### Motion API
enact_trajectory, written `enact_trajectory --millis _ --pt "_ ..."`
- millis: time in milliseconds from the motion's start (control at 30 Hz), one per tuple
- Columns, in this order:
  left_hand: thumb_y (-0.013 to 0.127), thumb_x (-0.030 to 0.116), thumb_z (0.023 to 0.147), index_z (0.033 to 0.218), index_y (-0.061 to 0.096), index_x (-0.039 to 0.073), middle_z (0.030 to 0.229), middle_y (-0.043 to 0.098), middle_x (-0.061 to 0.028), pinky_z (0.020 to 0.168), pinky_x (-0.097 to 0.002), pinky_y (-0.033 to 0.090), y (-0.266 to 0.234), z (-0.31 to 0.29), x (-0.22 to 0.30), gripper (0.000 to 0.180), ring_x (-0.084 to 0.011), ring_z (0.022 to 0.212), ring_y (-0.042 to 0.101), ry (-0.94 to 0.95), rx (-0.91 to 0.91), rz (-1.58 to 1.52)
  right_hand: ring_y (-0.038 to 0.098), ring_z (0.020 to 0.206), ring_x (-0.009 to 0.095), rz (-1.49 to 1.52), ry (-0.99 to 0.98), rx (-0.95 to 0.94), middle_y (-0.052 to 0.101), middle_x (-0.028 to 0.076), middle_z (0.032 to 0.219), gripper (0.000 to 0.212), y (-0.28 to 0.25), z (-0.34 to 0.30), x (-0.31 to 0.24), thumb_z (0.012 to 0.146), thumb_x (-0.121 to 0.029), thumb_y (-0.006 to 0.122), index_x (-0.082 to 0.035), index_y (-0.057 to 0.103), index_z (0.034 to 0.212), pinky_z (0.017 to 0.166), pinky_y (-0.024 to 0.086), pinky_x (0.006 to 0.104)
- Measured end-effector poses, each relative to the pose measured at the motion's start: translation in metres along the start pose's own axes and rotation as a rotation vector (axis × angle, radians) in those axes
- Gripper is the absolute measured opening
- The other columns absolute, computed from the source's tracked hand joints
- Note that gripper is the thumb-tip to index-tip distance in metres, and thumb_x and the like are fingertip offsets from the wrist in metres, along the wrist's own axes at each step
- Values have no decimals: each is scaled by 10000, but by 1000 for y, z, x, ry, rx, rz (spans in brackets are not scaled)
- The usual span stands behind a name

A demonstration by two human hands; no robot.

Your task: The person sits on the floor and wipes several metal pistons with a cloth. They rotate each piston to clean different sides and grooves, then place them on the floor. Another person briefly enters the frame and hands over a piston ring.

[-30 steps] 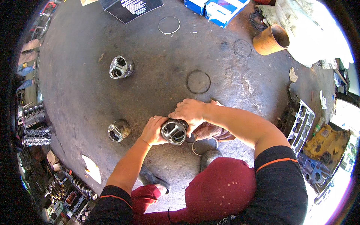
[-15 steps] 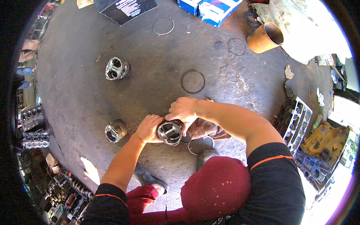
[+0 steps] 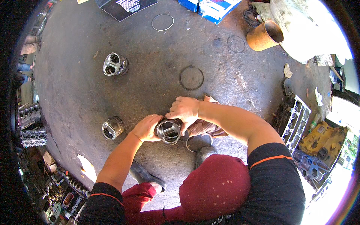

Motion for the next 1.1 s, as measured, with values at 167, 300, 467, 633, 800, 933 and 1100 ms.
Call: enact_trajectory --millis 167,300,467,633,800,933,1100 --pt "962 265 634 1312 556 37 1244 669 -192 1028 -473 521 7 -4 0 823 -401 1163 647 -60 -9 -95 662 1004 265 47 61 -45 704 44 1068 979 0 0 -2 560 -614 927 -102 611 1331 925 460 419" --pt "965 244 633 1328 546 42 1263 665 -197 1033 -473 520 9 -7 3 836 -406 1178 643 -119 16 -112 671 1073 290 86 125 -58 720 79 1100 1033 0 -3 -5 581 -578 935 -78 573 1409 959 468 444" --pt "955 213 661 1363 537 53 1263 656 -193 1036 -466 517 4 -7 11 833 -402 1175 639 -172 2 -144 691 1086 403 329 232 -98 730 174 1124 940 1 -6 -6 636 -452 955 -111 545 1410 899 524 524" --pt "950 202 681 1395 531 61 1248 647 -177 1029 -456 521 -4 -7 18 840 -396 1168 636 -209 -59 -205 695 1022 446 459 305 -131 735 195 1042 831 3 -10 -5 697 -374 939 -124 537 1379 841 534 534" --pt "936 194 706 1432 520 77 1248 626 -163 968 -449 557 -2 -8 24 845 -381 1140 658 -238 -52 -177 692 1002 461 445 318 -173 735 187 986 767 8 -11 -1 705 -372 935 -124 546 1317 827 518 550" --pt "915 171 733 1459 513 96 1270 604 -146 945 -440 571 2 -10 26 834 -377 1124 670 -246 -50 -173 692 1002 454 334 216 -103 733 185 1000 768 9 -11 -5 692 -448 927 -138 576 1301 839 530 549" --pt "883 125 767 1472 517 112 1279 599 -137 954 -437 567 6 -10 27 794 -377 1128 667 -317 -78 -156 689 1024 443 311 207 -44 734 170 1033 762 12 -15 -8 681 -474 926 -128 603 1278 850 535 540"
Point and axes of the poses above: each hand's wrist, its own z-axis towards the middle knuckle, its own y-axis out of the palm, x = y × z, the point moved 4 cm from there along z, towards the middle knuckle
